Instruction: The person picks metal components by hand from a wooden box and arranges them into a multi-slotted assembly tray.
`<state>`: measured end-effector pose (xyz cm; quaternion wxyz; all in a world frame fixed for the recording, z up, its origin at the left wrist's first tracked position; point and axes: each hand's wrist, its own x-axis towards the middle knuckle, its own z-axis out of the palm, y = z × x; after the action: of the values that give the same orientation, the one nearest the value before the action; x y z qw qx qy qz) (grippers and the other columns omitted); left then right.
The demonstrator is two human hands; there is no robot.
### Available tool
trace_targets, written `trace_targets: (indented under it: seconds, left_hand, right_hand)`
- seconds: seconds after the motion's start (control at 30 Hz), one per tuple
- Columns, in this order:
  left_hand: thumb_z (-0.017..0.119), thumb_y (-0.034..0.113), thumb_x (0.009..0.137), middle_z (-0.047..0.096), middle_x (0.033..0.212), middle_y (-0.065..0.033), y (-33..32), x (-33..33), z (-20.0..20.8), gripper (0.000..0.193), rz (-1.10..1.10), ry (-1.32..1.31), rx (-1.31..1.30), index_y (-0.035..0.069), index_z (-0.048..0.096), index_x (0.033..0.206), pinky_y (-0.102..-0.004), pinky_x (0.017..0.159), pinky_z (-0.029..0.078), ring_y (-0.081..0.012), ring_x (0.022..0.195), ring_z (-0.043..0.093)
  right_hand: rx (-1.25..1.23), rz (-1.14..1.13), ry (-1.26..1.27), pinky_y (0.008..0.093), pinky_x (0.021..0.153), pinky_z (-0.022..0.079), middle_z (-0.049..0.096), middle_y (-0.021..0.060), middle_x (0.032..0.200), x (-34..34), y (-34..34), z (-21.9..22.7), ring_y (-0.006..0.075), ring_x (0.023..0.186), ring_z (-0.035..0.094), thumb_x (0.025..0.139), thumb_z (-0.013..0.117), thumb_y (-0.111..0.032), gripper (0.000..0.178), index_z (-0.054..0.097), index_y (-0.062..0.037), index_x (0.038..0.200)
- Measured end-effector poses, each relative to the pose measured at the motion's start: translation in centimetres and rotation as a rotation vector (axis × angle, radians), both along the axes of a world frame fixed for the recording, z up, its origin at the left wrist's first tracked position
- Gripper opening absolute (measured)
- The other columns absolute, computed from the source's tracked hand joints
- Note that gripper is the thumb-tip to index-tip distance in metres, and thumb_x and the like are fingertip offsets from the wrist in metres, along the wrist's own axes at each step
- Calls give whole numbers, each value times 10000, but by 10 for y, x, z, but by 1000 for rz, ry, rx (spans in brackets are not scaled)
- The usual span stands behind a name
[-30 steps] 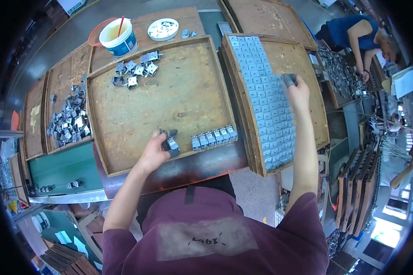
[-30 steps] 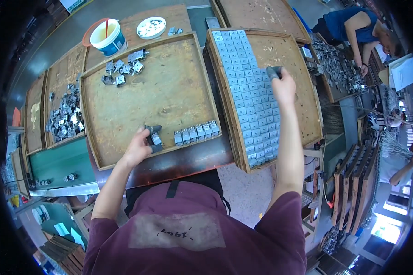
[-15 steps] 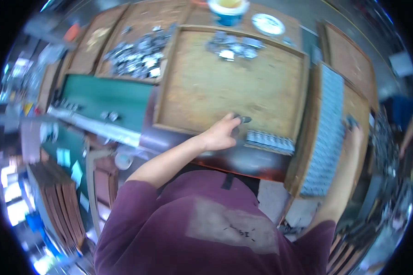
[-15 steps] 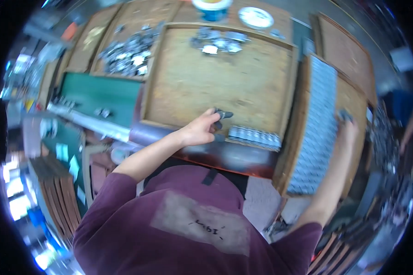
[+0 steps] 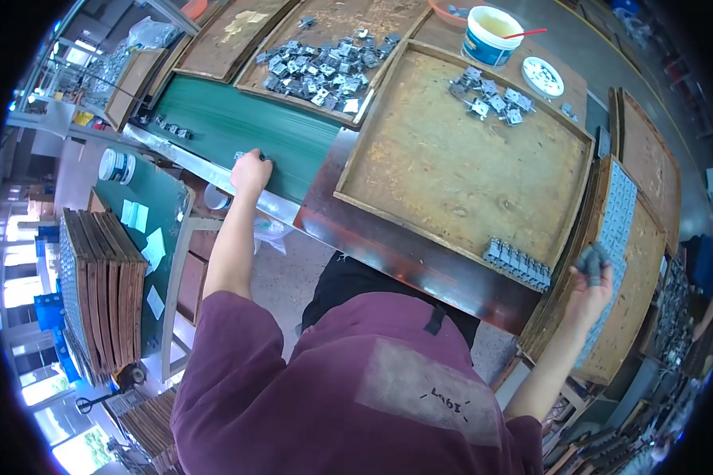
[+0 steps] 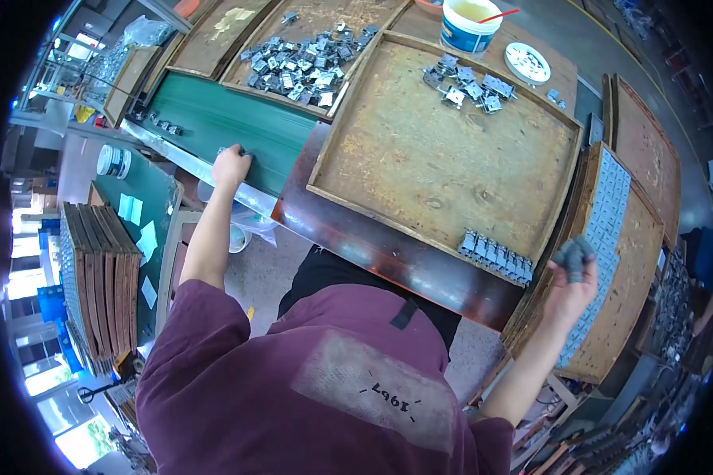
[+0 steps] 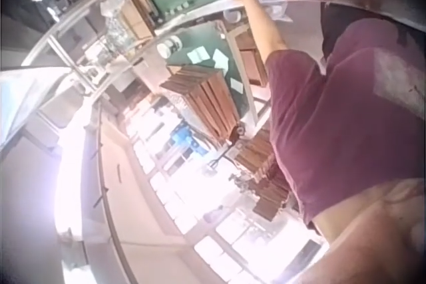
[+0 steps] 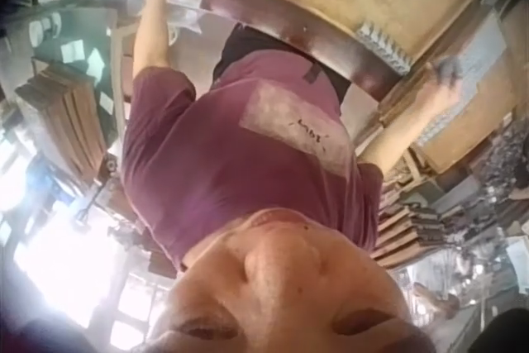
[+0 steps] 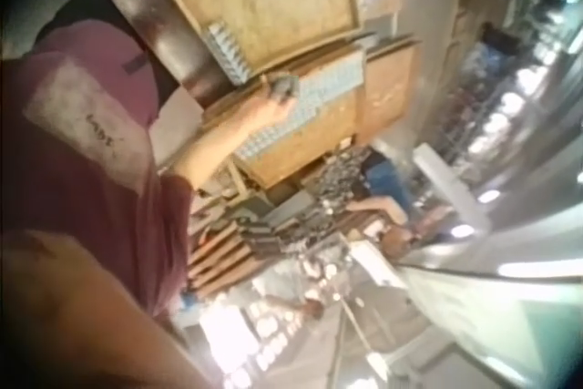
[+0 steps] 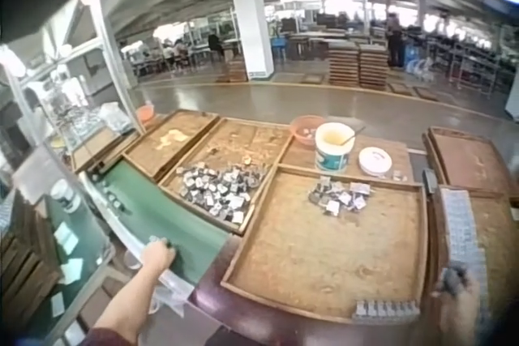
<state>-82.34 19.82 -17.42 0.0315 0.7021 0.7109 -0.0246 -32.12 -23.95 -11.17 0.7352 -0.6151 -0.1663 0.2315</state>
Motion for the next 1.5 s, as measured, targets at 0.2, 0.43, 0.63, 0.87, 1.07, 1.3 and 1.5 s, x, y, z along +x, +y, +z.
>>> trace_targets:
  seconds: [0.2,0.43,0.63,0.87,1.07,1.3,1.5]
  left_hand:
    - [541,-68,892,704,1061,-91,-60,77,41,368,55,-1503,-512,35,640,1230,-275,747,563,-161,931,680]
    - [768,53,809,640,1259,-110,-187,175,89,486,-438,-1860,-949,4,601,1262,-344,996,481,-211,1129,626]
    - [776,79,820,649,1196,-78,-215,200,99,471,-525,-1779,-1139,8,601,1250,-338,973,495,-184,1106,623]
    - [614,-111,863,579,1208,-66,-247,221,101,390,-679,-1598,-923,0,613,1236,-292,953,484,-167,1110,590]
    - [666,-70,777,467,1315,-168,-261,230,103,740,-956,-1137,-518,10,396,1461,-329,919,479,-238,1068,588]
    - [807,88,711,586,1236,-187,-246,248,83,770,-1152,-1266,-440,6,484,1405,-384,925,498,-329,1055,630]
    - [821,191,689,625,1257,-232,-251,258,85,648,-1388,-1247,-308,-8,616,1271,-386,895,527,-327,1039,672]
  right_hand:
    - [-24,104,85,287,712,595,664,67,1047,-95,46,19,159,877,674,928,656,-63,357,568,-9,1270]
    - [-457,492,-929,332,623,543,669,154,889,-151,72,64,257,688,683,859,748,-139,328,575,31,1080]
    - [-351,369,-1036,382,574,490,573,138,799,-147,69,74,307,694,615,758,779,-107,302,592,32,951]
    - [-474,300,-1182,407,616,492,553,140,827,-140,56,66,329,738,600,666,734,14,293,605,27,928]
    - [-521,222,-1212,423,639,499,556,152,859,-141,59,54,351,770,598,655,706,46,300,611,29,939]
    - [-587,316,-744,400,690,514,617,157,903,-134,49,52,346,819,640,771,801,-272,415,608,24,989]
    - [-466,589,-455,417,707,515,669,209,838,-121,38,44,371,787,673,757,789,-391,457,630,18,884]
